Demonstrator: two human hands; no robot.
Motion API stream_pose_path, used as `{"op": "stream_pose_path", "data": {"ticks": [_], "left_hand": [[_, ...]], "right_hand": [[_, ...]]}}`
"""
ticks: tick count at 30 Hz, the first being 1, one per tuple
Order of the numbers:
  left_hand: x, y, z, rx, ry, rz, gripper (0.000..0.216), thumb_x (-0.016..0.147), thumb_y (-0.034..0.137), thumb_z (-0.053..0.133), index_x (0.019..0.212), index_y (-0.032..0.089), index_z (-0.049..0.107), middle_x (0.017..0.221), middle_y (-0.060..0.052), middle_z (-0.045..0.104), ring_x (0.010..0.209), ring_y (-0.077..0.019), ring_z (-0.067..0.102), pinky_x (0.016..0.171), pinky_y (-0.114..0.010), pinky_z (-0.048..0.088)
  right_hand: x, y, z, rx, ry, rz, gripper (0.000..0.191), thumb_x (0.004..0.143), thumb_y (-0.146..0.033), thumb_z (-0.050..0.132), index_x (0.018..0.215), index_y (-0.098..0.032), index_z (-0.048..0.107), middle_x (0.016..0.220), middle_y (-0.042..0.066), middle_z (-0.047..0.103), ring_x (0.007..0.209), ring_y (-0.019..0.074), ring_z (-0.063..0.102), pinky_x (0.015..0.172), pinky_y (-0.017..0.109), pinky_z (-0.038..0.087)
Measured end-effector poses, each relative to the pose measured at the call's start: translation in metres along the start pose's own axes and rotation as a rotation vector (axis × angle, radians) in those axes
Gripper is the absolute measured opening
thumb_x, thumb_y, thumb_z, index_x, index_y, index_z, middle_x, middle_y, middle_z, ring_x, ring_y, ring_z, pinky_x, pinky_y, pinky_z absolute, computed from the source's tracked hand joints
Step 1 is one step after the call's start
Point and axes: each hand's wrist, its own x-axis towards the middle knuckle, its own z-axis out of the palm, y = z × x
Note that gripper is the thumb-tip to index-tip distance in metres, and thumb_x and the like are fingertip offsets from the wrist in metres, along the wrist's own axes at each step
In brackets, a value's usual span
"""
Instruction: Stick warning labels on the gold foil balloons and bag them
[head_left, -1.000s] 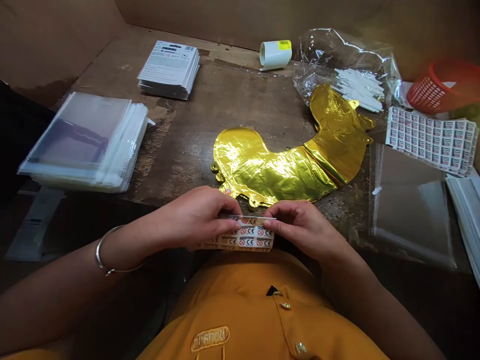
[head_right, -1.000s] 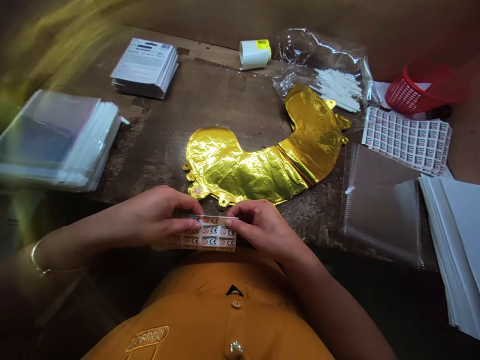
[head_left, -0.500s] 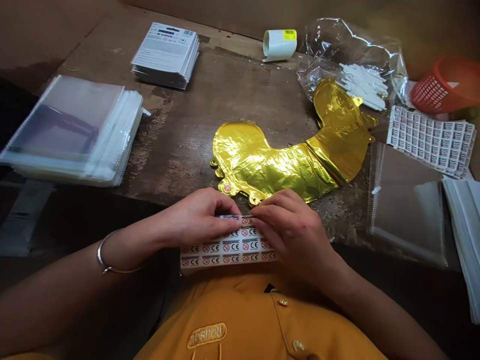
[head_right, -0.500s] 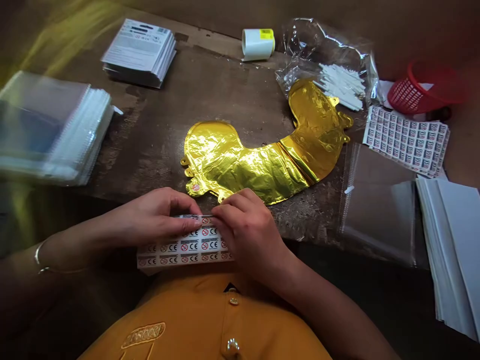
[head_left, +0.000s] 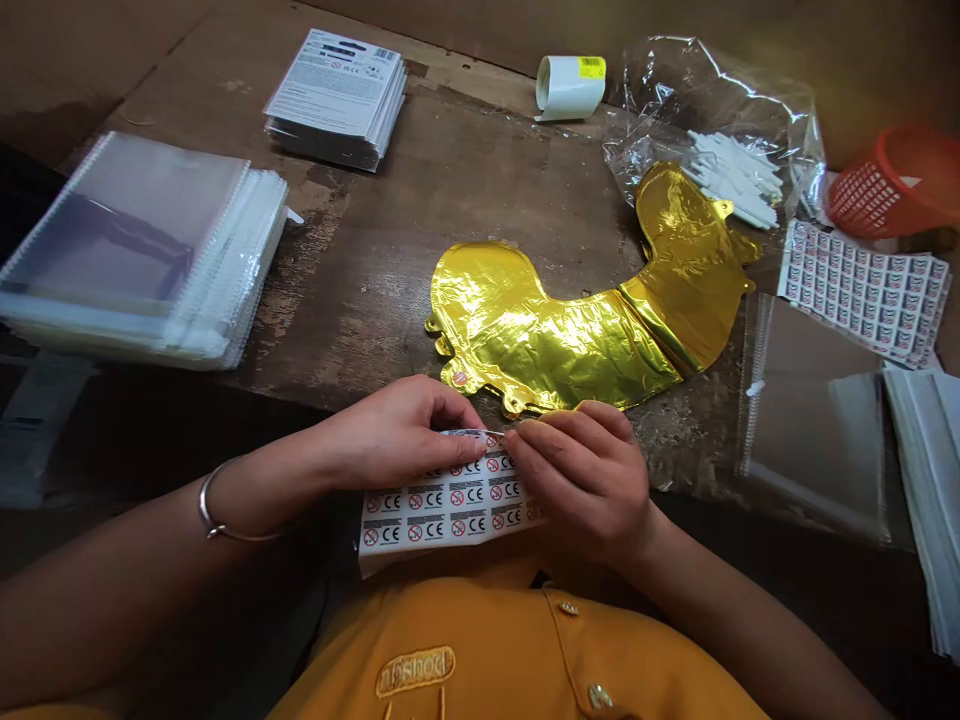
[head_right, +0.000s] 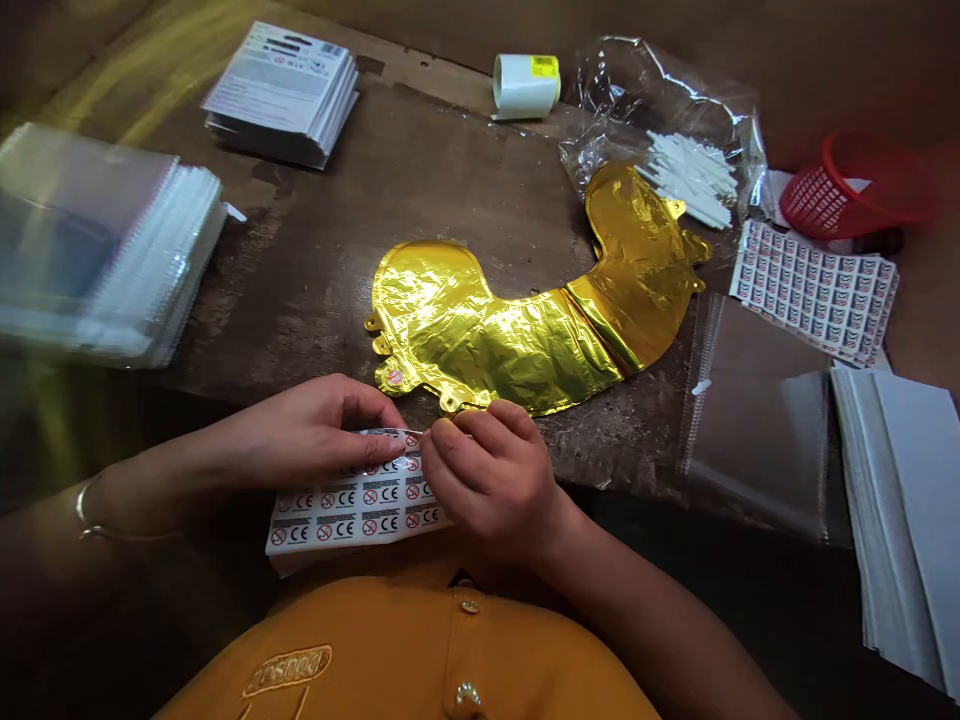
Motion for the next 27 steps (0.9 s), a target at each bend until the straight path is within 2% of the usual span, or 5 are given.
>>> {"op": "stream_pose_path", "data": {"ticks": [5,11,14,21,27], "left_hand": [[0.001,-0.003,-0.001,-0.035,-0.013,-0.003,0.023,0.079,0.037,0.064,0.082,0.015,0.067,0.069,0.0,0.065,0.057,-0.0102,0.054,0.051,-0.02,0.042],[-0.003,0.005,0.001,0.038,0.022,0.03,0.021,0.079,0.035,0.063,0.079,0.015,0.067,0.065,0.002,0.061,0.056,-0.0095,0.051,0.049,-0.019,0.04],[-0.004,0.006,0.002,0.07,0.042,0.036,0.022,0.079,0.036,0.063,0.078,0.014,0.066,0.066,0.002,0.061,0.057,-0.0096,0.051,0.05,-0.018,0.04],[-0.002,0.001,0.001,0.091,0.035,0.05,0.025,0.08,0.039,0.062,0.078,0.014,0.065,0.067,0.001,0.06,0.058,-0.0095,0.051,0.049,-0.017,0.039],[-0.004,0.003,0.001,0.108,0.032,0.037,0.024,0.08,0.037,0.06,0.079,0.014,0.065,0.067,0.001,0.061,0.057,-0.0099,0.052,0.049,-0.018,0.039]], "right_hand": [[0.0,0.003,-0.002,0.033,-0.005,-0.047,0.017,0.087,-0.014,0.053,0.095,-0.021,0.067,0.091,0.003,0.073,0.082,0.0181,0.062,0.076,0.036,0.044],[0.007,-0.002,0.001,0.129,-0.086,0.323,0.013,0.083,-0.018,0.065,0.096,-0.018,0.066,0.094,0.007,0.071,0.086,0.0203,0.059,0.081,0.037,0.048],[0.006,-0.005,0.0,0.116,-0.099,0.317,0.013,0.084,-0.018,0.064,0.096,-0.019,0.067,0.094,0.005,0.072,0.086,0.0197,0.059,0.08,0.036,0.048],[-0.004,-0.006,-0.002,0.094,-0.084,0.158,0.022,0.082,-0.014,0.063,0.103,-0.021,0.064,0.101,0.003,0.073,0.085,0.0195,0.06,0.078,0.038,0.044],[0.006,-0.009,-0.001,0.062,-0.056,0.325,0.026,0.082,-0.018,0.066,0.107,-0.016,0.063,0.099,0.01,0.069,0.09,0.0218,0.058,0.084,0.038,0.048]]}}
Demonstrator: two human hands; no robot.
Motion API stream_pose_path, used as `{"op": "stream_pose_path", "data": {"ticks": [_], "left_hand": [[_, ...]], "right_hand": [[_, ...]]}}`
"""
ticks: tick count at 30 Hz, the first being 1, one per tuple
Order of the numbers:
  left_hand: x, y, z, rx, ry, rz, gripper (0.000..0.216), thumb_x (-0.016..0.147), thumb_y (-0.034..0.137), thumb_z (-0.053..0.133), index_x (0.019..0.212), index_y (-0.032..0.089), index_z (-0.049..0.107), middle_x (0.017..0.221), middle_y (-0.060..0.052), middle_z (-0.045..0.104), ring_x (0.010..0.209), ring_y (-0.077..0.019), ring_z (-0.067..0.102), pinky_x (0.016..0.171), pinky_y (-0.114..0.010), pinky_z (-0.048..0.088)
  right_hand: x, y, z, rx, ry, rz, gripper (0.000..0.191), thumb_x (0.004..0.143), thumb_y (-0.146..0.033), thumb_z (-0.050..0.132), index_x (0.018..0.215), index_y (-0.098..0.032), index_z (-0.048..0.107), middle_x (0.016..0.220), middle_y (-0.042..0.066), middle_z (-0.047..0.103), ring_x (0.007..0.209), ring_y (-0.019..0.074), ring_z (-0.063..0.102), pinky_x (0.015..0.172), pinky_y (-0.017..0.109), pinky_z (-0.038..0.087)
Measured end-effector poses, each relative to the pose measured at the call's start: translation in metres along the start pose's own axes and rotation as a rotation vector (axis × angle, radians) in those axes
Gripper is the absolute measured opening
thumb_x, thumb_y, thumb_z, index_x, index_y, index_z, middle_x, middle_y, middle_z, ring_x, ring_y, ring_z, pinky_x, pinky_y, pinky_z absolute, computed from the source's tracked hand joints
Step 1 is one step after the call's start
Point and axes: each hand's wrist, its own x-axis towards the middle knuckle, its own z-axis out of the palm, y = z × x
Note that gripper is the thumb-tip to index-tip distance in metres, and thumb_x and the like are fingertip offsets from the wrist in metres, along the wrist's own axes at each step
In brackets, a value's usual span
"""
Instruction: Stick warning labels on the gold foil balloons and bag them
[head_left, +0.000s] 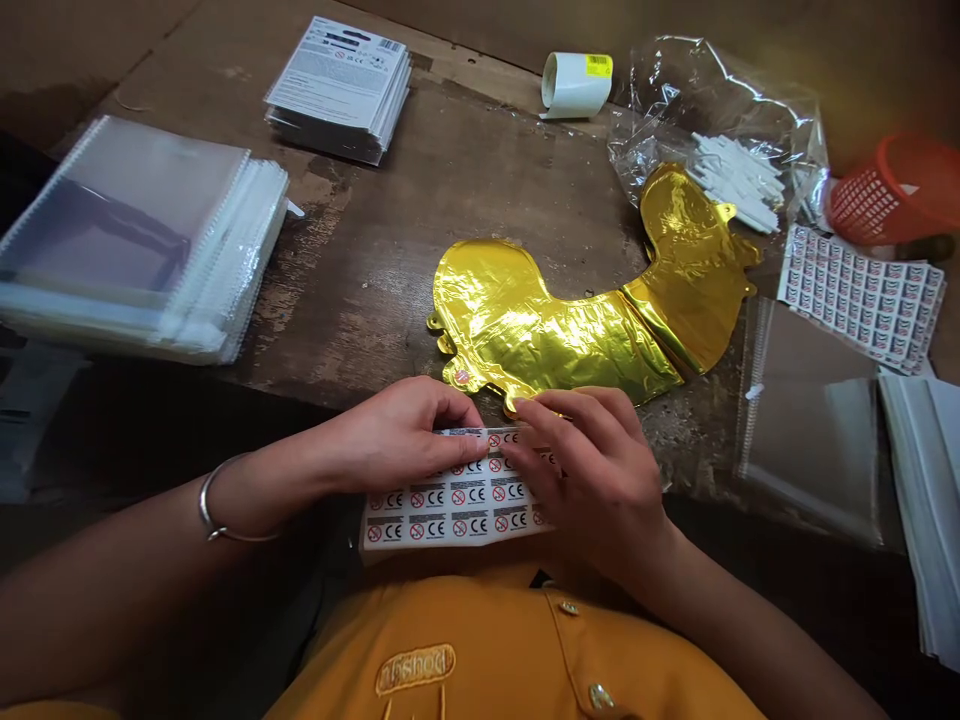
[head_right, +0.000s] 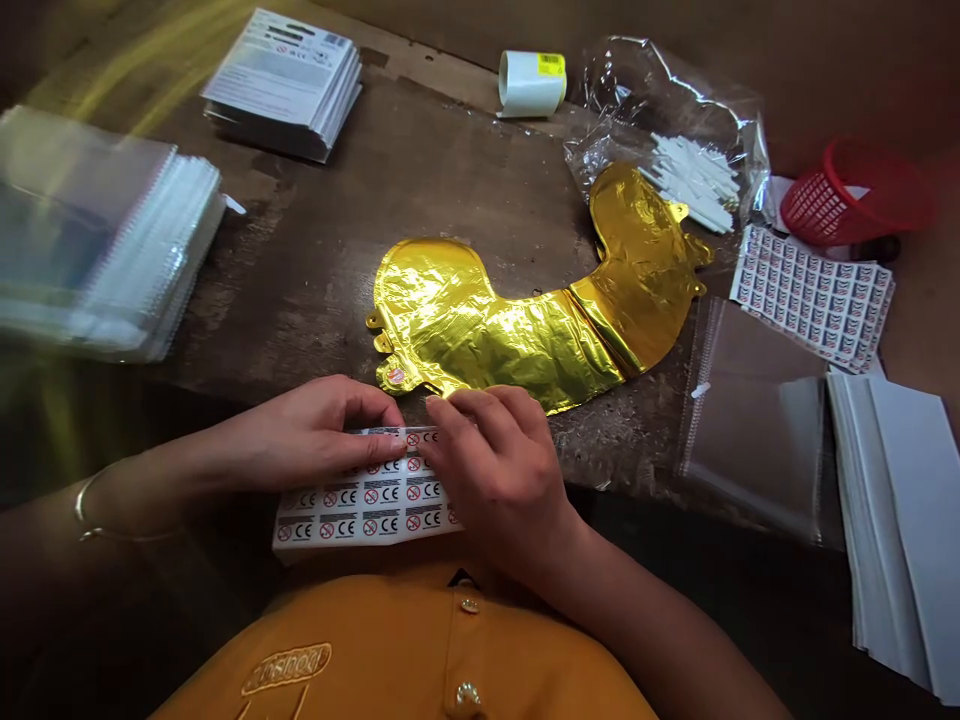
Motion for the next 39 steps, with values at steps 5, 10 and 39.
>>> {"op": "stream_pose_path", "data": {"ticks": [5,10,39], "left_hand": [[0.0,-0.001,0.001,-0.014,0.003,0.004,0.025,0.079,0.04,0.061,0.077,0.015,0.064,0.066,0.001,0.06,0.057,-0.0103,0.051,0.049,-0.019,0.039],[0.001,0.0,0.001,-0.002,-0.008,0.0,0.022,0.081,0.037,0.059,0.079,0.015,0.064,0.066,0.002,0.061,0.057,-0.0104,0.052,0.05,-0.019,0.04],[0.004,-0.029,-0.01,1.077,0.327,0.611,0.018,0.089,0.011,0.046,0.089,0.013,0.064,0.134,-0.019,0.056,0.128,-0.0254,0.052,0.117,-0.053,0.02]], "right_hand": [[-0.001,0.001,-0.001,-0.067,-0.034,-0.08,0.016,0.083,-0.016,0.062,0.099,-0.021,0.064,0.092,0.005,0.07,0.087,0.0214,0.055,0.08,0.038,0.047],[-0.007,-0.003,-0.001,-0.113,0.008,-0.22,0.016,0.083,-0.013,0.06,0.098,-0.017,0.063,0.092,0.007,0.069,0.087,0.0226,0.054,0.077,0.038,0.043],[0.047,0.021,0.053,0.289,0.069,0.563,0.015,0.081,-0.027,0.064,0.068,-0.02,0.065,0.07,0.003,0.065,0.076,0.0188,0.056,0.072,0.035,0.043]]}}
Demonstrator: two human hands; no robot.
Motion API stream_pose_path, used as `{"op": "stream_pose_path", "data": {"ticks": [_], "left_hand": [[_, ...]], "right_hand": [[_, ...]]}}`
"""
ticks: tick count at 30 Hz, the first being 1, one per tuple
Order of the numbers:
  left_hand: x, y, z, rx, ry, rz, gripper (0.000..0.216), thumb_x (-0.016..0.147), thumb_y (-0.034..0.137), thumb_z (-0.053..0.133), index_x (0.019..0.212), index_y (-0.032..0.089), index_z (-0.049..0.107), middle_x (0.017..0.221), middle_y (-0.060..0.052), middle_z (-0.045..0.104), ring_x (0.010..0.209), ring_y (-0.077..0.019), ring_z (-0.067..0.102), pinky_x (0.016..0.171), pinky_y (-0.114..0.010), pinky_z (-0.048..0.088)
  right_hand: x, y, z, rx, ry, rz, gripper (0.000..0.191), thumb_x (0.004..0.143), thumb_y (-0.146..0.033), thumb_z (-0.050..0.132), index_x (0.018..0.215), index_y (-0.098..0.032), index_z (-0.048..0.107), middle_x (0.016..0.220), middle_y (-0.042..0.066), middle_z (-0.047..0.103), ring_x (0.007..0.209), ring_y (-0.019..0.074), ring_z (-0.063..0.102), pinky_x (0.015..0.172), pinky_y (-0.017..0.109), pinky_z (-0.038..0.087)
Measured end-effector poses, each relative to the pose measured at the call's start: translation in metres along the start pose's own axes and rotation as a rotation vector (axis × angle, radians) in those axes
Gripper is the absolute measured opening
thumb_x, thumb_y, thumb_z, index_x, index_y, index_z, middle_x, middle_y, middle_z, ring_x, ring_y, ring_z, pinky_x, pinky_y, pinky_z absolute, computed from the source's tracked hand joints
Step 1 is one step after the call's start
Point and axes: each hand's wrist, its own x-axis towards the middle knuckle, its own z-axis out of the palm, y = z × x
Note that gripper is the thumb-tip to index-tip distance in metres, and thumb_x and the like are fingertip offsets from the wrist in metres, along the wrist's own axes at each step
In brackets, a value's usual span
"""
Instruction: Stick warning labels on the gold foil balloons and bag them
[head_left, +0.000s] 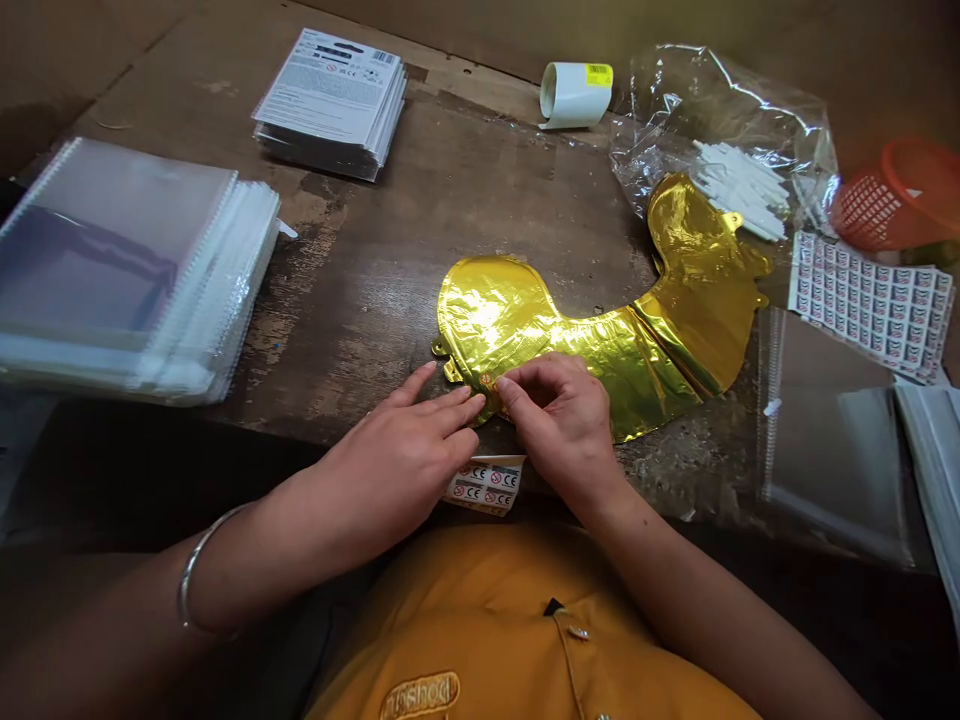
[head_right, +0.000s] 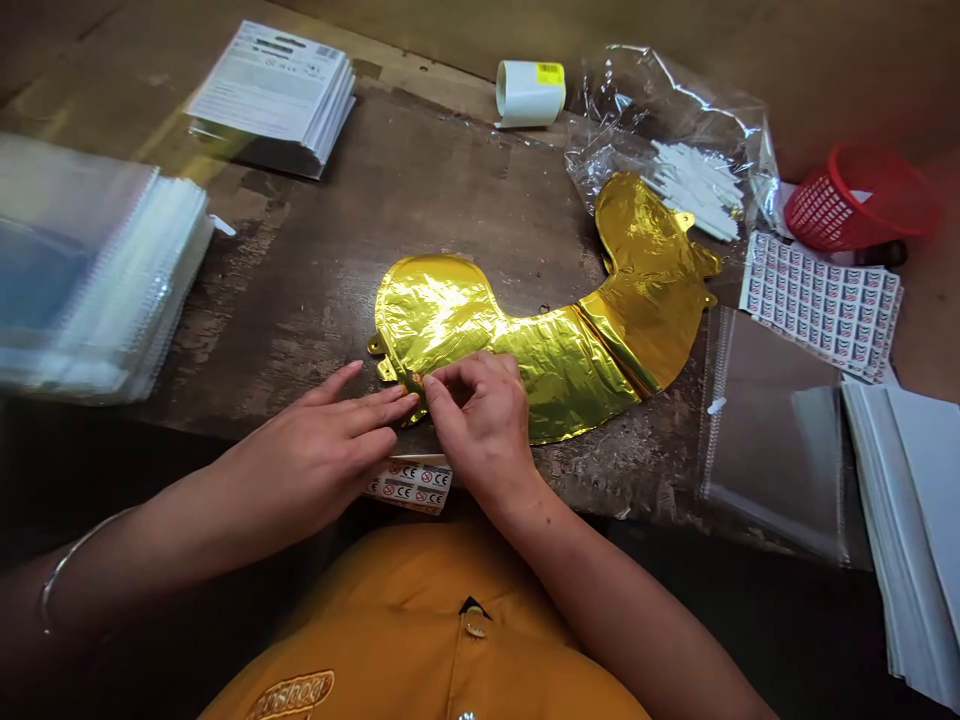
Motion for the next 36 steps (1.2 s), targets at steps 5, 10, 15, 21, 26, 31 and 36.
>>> {"op": "stream_pose_path", "data": {"ticks": [5,10,15,21,26,31,36], "left_hand": [[0.0,-0.002,0.001,0.018,0.031,0.021,0.015,0.088,0.012,0.049,0.088,0.013,0.064,0.131,-0.018,0.06,0.126,-0.0244,0.054,0.117,-0.052,0.021],[0.0,-0.001,0.003,0.014,0.062,0.016,0.012,0.086,0.013,0.052,0.084,0.014,0.064,0.129,-0.016,0.062,0.125,-0.0232,0.055,0.118,-0.049,0.021],[0.0,-0.001,0.003,0.023,0.059,0.022,0.012,0.086,0.012,0.052,0.084,0.014,0.064,0.126,-0.017,0.063,0.124,-0.0239,0.056,0.118,-0.05,0.021],[-0.002,-0.002,0.003,0.029,0.061,0.028,0.011,0.085,0.012,0.053,0.084,0.014,0.064,0.123,-0.016,0.065,0.123,-0.0239,0.056,0.118,-0.05,0.021],[-0.001,-0.003,0.004,0.037,0.058,0.031,0.012,0.083,0.011,0.053,0.085,0.014,0.065,0.125,-0.017,0.064,0.123,-0.0248,0.057,0.117,-0.051,0.023],[-0.001,-0.002,0.004,0.033,0.071,0.032,0.015,0.083,0.009,0.052,0.085,0.013,0.066,0.126,-0.017,0.063,0.124,-0.0234,0.056,0.118,-0.05,0.021],[0.001,0.001,0.003,0.036,0.058,0.011,0.016,0.081,0.008,0.051,0.085,0.013,0.066,0.125,-0.017,0.064,0.12,-0.0256,0.059,0.116,-0.055,0.022]], "right_hand": [[0.0,0.0,0.004,0.013,0.002,0.025,0.015,0.08,-0.026,0.064,0.067,-0.02,0.066,0.069,0.002,0.065,0.076,0.0178,0.056,0.071,0.033,0.044],[-0.001,-0.001,0.005,0.003,0.002,0.032,0.014,0.08,-0.026,0.065,0.068,-0.019,0.067,0.07,0.002,0.065,0.076,0.0179,0.056,0.072,0.033,0.044],[-0.002,-0.002,0.006,-0.009,0.003,0.026,0.014,0.08,-0.026,0.065,0.068,-0.019,0.067,0.07,0.003,0.066,0.076,0.0186,0.056,0.072,0.034,0.044],[-0.002,-0.001,0.008,-0.053,-0.002,0.015,0.014,0.08,-0.026,0.065,0.068,-0.02,0.067,0.073,0.003,0.067,0.08,0.0201,0.057,0.074,0.035,0.043],[-0.001,-0.001,0.009,-0.116,-0.011,0.012,0.015,0.08,-0.026,0.064,0.067,-0.02,0.066,0.072,0.003,0.066,0.079,0.0209,0.055,0.072,0.036,0.041],[0.0,-0.001,0.013,-0.234,-0.051,-0.012,0.016,0.081,-0.031,0.065,0.07,-0.02,0.063,0.075,0.004,0.065,0.079,0.0215,0.054,0.073,0.036,0.041],[0.006,0.008,0.013,-0.347,0.038,-0.025,0.026,0.08,-0.032,0.065,0.1,-0.017,0.057,0.092,0.008,0.062,0.08,0.0217,0.054,0.072,0.037,0.045]]}}
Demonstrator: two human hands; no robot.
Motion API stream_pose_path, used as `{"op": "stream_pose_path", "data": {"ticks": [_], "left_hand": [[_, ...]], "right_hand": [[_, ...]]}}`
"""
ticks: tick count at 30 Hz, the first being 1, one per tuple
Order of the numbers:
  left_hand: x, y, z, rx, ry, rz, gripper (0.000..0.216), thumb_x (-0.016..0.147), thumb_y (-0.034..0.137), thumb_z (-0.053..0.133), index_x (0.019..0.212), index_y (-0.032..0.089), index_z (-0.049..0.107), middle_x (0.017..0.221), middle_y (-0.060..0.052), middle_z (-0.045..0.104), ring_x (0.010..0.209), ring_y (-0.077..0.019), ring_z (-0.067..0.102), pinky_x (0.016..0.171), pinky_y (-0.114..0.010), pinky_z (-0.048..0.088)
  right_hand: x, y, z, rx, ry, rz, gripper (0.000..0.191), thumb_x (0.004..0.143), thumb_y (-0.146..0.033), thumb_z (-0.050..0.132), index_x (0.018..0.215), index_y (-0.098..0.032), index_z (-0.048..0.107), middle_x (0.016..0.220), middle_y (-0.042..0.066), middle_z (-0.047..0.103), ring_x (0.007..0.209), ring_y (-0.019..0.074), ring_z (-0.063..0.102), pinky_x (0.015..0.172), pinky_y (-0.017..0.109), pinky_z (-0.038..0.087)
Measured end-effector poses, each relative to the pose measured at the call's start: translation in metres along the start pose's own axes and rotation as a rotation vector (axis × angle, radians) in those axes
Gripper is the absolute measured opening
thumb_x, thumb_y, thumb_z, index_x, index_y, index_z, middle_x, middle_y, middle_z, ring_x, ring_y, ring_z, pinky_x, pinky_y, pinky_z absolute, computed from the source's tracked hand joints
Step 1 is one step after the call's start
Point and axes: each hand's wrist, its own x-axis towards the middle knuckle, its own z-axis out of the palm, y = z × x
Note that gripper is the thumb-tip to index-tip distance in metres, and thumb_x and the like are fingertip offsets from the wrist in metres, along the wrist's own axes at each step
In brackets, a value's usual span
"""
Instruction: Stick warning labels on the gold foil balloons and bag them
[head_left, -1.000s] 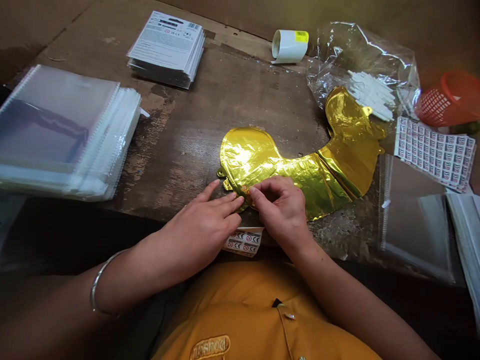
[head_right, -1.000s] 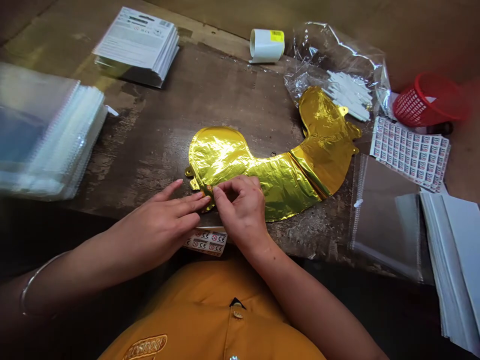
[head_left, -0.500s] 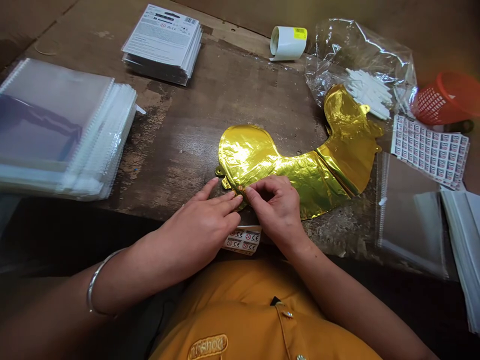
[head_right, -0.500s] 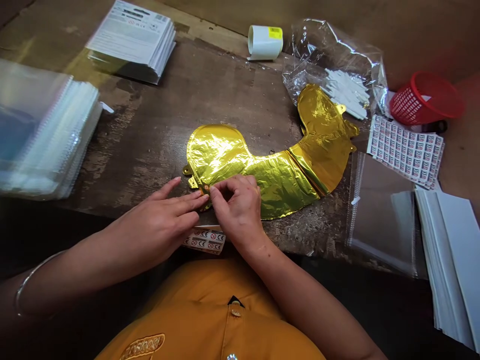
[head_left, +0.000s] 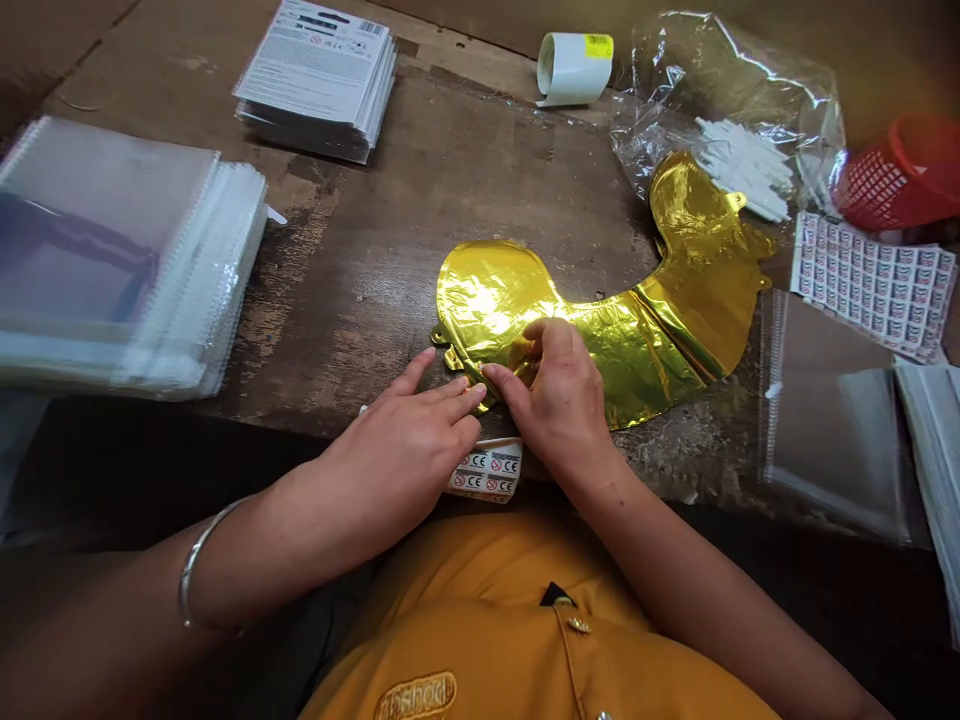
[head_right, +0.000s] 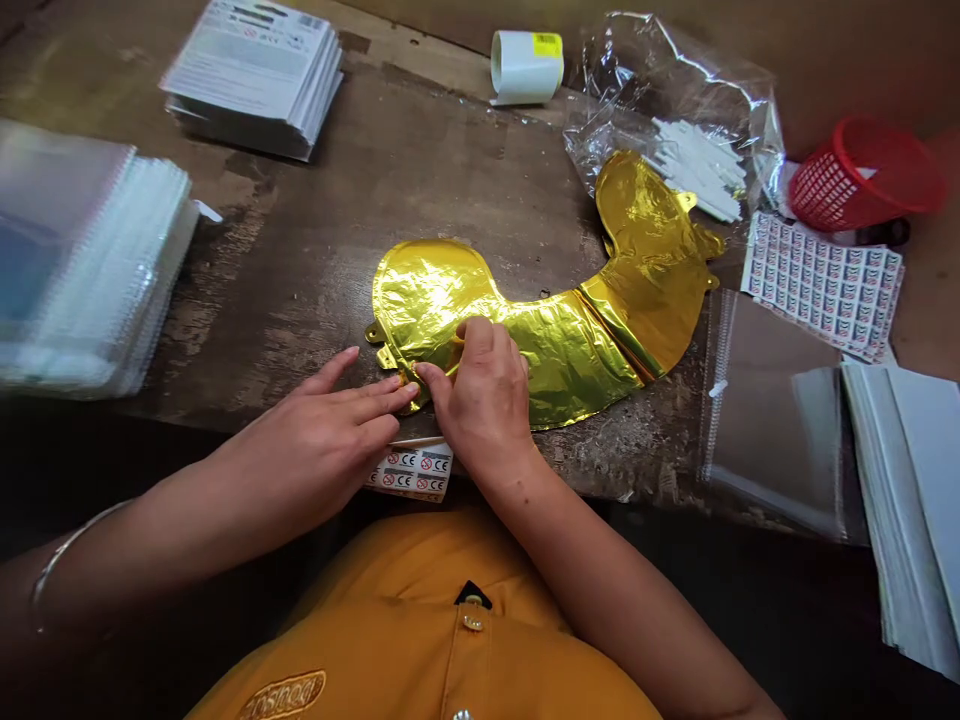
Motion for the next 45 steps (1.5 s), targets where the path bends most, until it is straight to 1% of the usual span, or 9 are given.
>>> {"op": "stream_pose_path", "data": {"ticks": [5,10,15,19,30,36,38,41,45], "left_hand": [[0.001,0.0,0.001,0.004,-0.017,-0.019,0.016,0.084,0.008,0.05,0.086,0.013,0.066,0.124,-0.016,0.065,0.118,-0.0256,0.06,0.115,-0.056,0.025],[-0.007,0.0,0.0,0.018,-0.002,-0.011,0.015,0.088,0.012,0.049,0.087,0.014,0.063,0.129,-0.014,0.062,0.123,-0.0219,0.055,0.116,-0.051,0.026],[-0.018,0.007,-0.01,0.057,0.053,-0.109,0.01,0.085,0.012,0.053,0.084,0.015,0.063,0.115,-0.013,0.063,0.108,-0.0258,0.06,0.101,-0.047,0.045],[-0.018,0.013,-0.017,0.1,0.07,-0.126,0.011,0.083,0.011,0.053,0.083,0.015,0.063,0.116,-0.014,0.061,0.11,-0.0292,0.056,0.098,-0.047,0.047],[0.005,0.016,-0.032,0.128,0.038,-0.035,0.013,0.086,0.015,0.051,0.079,0.015,0.062,0.135,-0.014,0.049,0.128,-0.0298,0.044,0.111,-0.047,0.035],[0.028,0.002,-0.017,-0.029,-0.092,0.13,0.017,0.088,0.019,0.052,0.076,0.016,0.064,0.123,-0.012,0.058,0.12,-0.0252,0.052,0.107,-0.043,0.04],[0.032,-0.002,-0.012,-0.055,-0.133,0.098,0.018,0.088,0.021,0.052,0.076,0.016,0.064,0.111,-0.012,0.061,0.11,-0.0245,0.057,0.098,-0.041,0.048],[0.032,-0.004,-0.012,-0.05,-0.184,0.052,0.017,0.088,0.021,0.052,0.077,0.016,0.065,0.095,-0.01,0.062,0.097,-0.0236,0.06,0.086,-0.038,0.053],[0.03,-0.002,-0.014,-0.071,-0.18,0.055,0.014,0.087,0.021,0.054,0.078,0.016,0.064,0.109,-0.012,0.061,0.107,-0.0246,0.058,0.091,-0.039,0.051]], "right_hand": [[-0.005,0.012,-0.015,-0.054,0.161,-0.277,0.019,0.087,-0.01,0.048,0.099,-0.013,0.062,0.1,0.013,0.063,0.092,0.0227,0.058,0.082,0.038,0.05],[-0.023,0.013,-0.019,-0.059,-0.088,-0.695,0.027,0.091,-0.013,0.051,0.114,-0.01,0.064,0.119,0.012,0.067,0.102,0.0221,0.06,0.092,0.037,0.051],[-0.021,0.014,-0.012,-0.123,-0.083,-0.66,0.027,0.093,-0.013,0.046,0.105,-0.009,0.07,0.111,0.015,0.071,0.086,0.0222,0.064,0.076,0.036,0.053],[-0.009,0.012,-0.018,0.047,-0.149,-0.368,0.018,0.089,-0.018,0.055,0.082,-0.017,0.071,0.083,0.008,0.072,0.075,0.0175,0.062,0.069,0.029,0.047],[0.031,0.016,-0.03,0.489,-0.433,0.128,0.041,0.086,-0.041,0.05,0.052,-0.018,0.045,0.052,-0.006,0.031,0.052,0.008,0.03,0.05,0.024,0.022],[0.032,0.011,-0.037,0.421,-0.389,0.07,0.03,0.086,-0.033,0.048,0.06,-0.019,0.051,0.057,-0.003,0.048,0.056,0.0114,0.044,0.055,0.025,0.036],[0.02,0.01,-0.04,0.297,-0.207,-0.067,0.019,0.083,-0.033,0.053,0.085,-0.016,0.062,0.084,0.008,0.065,0.08,0.02,0.057,0.072,0.033,0.046],[-0.004,0.009,-0.041,0.088,-0.124,-0.276,0.052,0.075,-0.025,0.063,0.123,-0.006,0.054,0.129,0.023,0.056,0.119,0.0334,0.048,0.1,0.05,0.039],[-0.013,0.013,-0.044,0.065,-0.206,-0.226,0.023,0.083,-0.014,0.051,0.097,-0.012,0.069,0.11,0.016,0.069,0.105,0.0273,0.06,0.093,0.043,0.046]]}}
